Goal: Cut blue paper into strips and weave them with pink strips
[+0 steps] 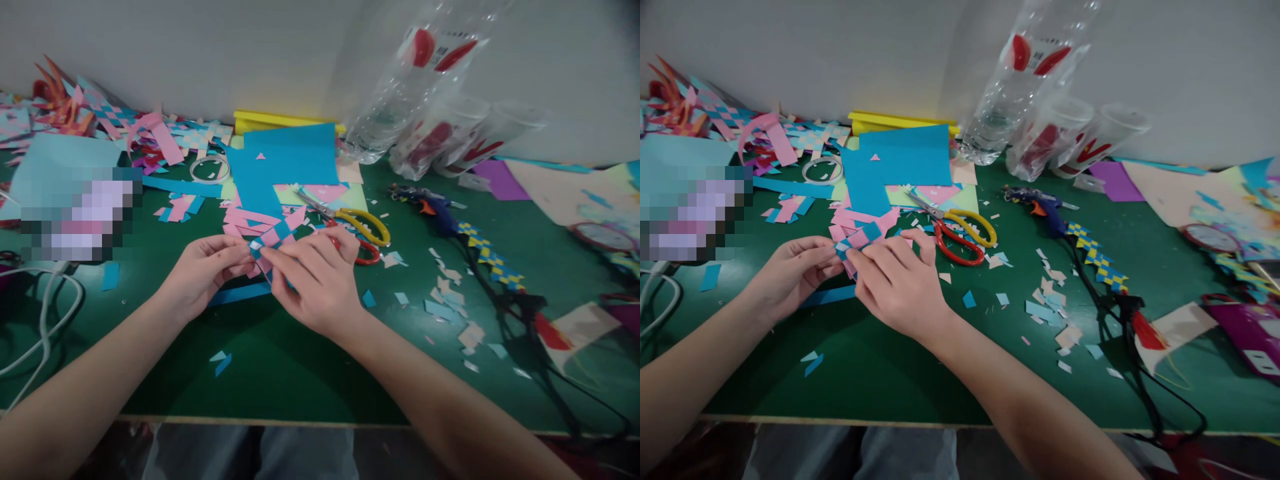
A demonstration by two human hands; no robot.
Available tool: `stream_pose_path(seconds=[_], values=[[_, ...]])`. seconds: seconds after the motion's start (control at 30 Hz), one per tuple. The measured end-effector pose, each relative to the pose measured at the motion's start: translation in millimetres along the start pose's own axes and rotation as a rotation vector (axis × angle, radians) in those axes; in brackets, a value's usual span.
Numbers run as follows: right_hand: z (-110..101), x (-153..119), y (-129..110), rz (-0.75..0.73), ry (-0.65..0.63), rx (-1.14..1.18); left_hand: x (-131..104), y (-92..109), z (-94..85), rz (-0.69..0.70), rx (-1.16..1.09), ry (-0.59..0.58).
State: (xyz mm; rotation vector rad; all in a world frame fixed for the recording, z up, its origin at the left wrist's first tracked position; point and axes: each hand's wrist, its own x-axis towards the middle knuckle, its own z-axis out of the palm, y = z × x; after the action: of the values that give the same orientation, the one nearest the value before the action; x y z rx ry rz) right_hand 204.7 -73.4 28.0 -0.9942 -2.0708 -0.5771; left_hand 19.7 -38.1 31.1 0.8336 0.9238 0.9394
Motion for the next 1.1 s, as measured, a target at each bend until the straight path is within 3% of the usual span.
stream_pose_path(seconds=[0.13,0.3,0.63,1.1], values=[[2,2,-1,0.057,0.07,0.137,-4,-1,3.1,0.009,0.047,-0.063],[1,4,-6,0.202,0.093,0.377,-7,-1,3.6,0.128,0.15,-0.177],[0,5,-8,0.31,0.127,0.592,-13,2,5.7,0.282,0.3,-0.178],[-2,6,-7,0.334,0.077,0.658,-10,1,5.1,0.196,0.182,-0.25]])
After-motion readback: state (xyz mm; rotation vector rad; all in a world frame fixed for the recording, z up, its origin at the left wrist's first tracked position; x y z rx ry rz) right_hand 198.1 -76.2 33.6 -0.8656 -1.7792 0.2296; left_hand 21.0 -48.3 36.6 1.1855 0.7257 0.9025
